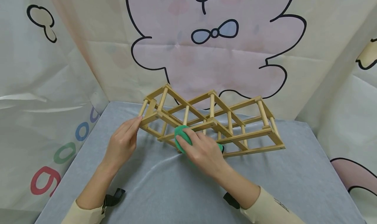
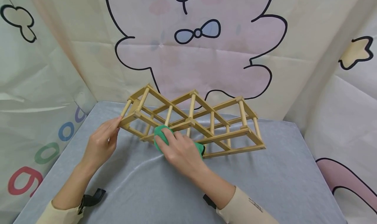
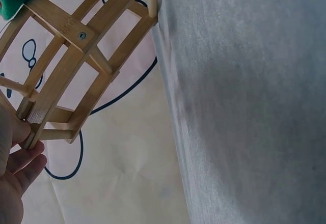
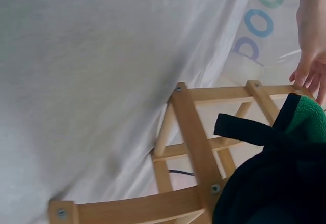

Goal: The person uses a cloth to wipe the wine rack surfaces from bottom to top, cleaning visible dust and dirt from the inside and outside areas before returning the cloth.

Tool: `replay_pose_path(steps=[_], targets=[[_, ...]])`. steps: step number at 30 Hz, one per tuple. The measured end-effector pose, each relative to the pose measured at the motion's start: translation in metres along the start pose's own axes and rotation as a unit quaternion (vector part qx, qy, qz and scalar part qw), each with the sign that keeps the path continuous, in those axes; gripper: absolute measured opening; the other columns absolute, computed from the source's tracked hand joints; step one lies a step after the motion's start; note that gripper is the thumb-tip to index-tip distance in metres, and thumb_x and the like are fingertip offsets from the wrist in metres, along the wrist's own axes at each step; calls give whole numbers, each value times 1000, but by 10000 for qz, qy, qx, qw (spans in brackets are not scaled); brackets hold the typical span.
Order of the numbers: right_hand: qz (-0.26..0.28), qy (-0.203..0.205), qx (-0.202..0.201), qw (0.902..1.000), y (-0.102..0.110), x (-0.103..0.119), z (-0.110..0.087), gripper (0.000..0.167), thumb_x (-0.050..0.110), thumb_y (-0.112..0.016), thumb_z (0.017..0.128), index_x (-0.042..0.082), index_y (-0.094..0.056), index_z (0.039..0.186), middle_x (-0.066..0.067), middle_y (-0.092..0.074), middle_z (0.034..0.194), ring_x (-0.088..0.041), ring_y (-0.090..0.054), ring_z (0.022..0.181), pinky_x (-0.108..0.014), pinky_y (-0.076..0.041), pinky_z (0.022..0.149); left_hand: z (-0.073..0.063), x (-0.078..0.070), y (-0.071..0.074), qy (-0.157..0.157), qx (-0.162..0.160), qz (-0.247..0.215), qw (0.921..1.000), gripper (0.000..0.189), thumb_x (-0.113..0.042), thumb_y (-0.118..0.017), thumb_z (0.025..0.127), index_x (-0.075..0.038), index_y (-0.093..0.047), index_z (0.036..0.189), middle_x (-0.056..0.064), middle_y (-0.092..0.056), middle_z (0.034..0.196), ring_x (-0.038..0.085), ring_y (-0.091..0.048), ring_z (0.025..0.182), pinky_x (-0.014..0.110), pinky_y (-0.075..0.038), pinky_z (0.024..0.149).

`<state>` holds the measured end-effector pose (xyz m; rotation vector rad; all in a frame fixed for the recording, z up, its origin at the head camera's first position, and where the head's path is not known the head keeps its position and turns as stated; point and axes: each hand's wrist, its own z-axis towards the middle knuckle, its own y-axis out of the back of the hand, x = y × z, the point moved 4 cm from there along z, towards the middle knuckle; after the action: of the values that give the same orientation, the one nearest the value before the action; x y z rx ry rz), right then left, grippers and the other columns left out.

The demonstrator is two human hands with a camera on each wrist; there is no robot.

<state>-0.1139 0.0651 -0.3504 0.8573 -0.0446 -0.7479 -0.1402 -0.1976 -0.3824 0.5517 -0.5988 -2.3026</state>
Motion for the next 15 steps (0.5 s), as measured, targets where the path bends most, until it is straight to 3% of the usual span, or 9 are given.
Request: replay_pose_path(steps=[8, 15], targets=[[-108, 42, -158, 9998, 0, 9, 28, 27, 2, -76, 90, 12, -77, 115, -15, -70, 118, -26, -67, 76, -29, -57, 51, 1, 0, 0, -96, -87, -45, 9999, 59, 25, -66, 85, 4, -63, 140, 24, -71, 121, 43, -70, 106, 51, -58, 95], [-110, 116, -471, 9988, -1, 13, 53, 20, 9, -73, 96, 12, -78, 116, -14, -71, 119, -26, -71, 83, -30, -61, 61, 0, 1, 0, -2, 33, 24, 10000, 56, 23, -66, 88, 4, -62, 141, 25, -71, 122, 43, -69, 109, 51, -57, 97]])
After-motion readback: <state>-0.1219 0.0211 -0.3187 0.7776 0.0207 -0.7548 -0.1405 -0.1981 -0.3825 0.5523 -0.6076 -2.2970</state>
